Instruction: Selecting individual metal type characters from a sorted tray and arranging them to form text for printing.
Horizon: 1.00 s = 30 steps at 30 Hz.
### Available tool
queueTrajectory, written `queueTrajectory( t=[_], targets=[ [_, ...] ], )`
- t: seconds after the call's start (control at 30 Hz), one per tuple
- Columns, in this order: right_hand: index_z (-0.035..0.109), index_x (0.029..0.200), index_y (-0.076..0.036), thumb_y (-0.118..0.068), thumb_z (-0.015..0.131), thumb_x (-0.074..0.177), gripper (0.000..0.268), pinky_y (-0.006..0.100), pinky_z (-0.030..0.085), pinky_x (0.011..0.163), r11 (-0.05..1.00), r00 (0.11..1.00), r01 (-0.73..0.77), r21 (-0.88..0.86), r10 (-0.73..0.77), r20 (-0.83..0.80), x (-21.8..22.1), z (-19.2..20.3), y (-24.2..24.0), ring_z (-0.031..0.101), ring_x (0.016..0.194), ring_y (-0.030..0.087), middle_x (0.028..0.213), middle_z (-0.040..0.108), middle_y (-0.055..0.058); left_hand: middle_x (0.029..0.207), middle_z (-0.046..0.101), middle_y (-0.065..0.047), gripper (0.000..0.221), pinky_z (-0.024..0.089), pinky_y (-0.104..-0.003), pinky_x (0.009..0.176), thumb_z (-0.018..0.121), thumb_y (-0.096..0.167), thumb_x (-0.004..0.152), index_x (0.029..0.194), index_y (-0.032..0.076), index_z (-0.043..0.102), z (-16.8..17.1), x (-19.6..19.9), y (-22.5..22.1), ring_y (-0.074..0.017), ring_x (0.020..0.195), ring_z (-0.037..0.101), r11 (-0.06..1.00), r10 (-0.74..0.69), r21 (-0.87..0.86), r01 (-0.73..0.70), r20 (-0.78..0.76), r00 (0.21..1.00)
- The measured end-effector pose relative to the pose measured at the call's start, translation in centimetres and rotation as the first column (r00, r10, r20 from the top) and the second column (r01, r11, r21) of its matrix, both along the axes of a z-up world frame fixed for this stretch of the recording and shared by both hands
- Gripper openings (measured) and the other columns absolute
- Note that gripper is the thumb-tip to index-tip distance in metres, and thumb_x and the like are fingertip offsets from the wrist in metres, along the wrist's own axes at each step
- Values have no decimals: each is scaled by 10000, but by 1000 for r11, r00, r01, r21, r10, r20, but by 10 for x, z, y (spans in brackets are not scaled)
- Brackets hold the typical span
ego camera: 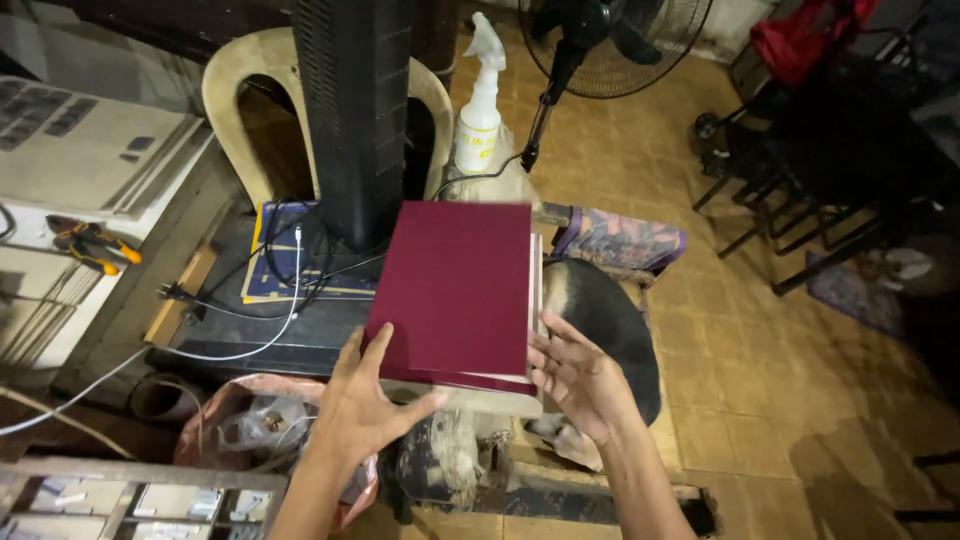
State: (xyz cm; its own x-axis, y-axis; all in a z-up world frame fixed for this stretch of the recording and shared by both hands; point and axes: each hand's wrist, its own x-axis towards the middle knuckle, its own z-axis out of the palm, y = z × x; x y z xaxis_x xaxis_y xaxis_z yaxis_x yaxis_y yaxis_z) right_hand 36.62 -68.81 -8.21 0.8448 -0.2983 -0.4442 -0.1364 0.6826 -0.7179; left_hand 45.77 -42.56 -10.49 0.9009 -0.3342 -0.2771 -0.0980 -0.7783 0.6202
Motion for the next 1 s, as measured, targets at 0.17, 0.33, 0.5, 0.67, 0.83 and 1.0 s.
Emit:
queueTrajectory(
  t=[0.17,0.33,0.5,0.67,0.83,1.0],
  targets=[
    [439,1533,-65,38,506,989,557,377,576,776,960,793,-276,-45,254,554,13,-6,-5,656,1020,294,1379,618,194,1539,419,-286,798,398,-593,1109,603,503,882,1582,190,383,-39,16,1,-422,1470,371,975,60,-222,4,278,959],
    [494,1525,-19,-95,548,986,547,337,527,713,933,989,69,-354,-19,144,21,-11,-5,666,910,214,1209,726,150,1201,734,-202,559,577,-610,804,521,186,1007,1556,156,426,-30,23,13,-450,883,743,962,79,-267,61,482,873],
    [591,1466,-43,-214,626,931,563,370,484,905,885,991,16,-465,-77,-112,1,-64,-30,645,1179,243,1269,697,93,1695,301,4,622,480,-271,322,524,46,979,1569,41,327,-47,24,31,-115,386,472,1000,-25,21,17,460,888],
    [628,1350,44,-73,568,975,397,424,561,867,956,994,97,-278,-108,-24,-18,-54,-27,698,993,324,1126,734,222,1537,490,-292,776,577,-582,842,511,-44,846,1585,168,408,-44,13,73,-502,921,701,1000,19,-11,-16,579,815],
    [597,1354,28,12,463,1012,367,440,543,976,985,995,22,-173,-38,-89,-27,-24,-14,668,1168,387,1355,672,263,1574,400,-368,721,524,-554,863,569,-23,875,1562,156,441,-62,10,65,-522,1022,609,996,-80,27,85,692,718],
    [616,1376,23,41,568,891,488,389,529,764,972,989,0,-237,-34,-142,-21,-14,-6,663,977,295,1258,700,215,1615,180,-486,779,544,-506,841,607,-110,859,1564,119,371,-90,14,44,-410,958,619,982,-110,-47,181,638,762]
  ],
)
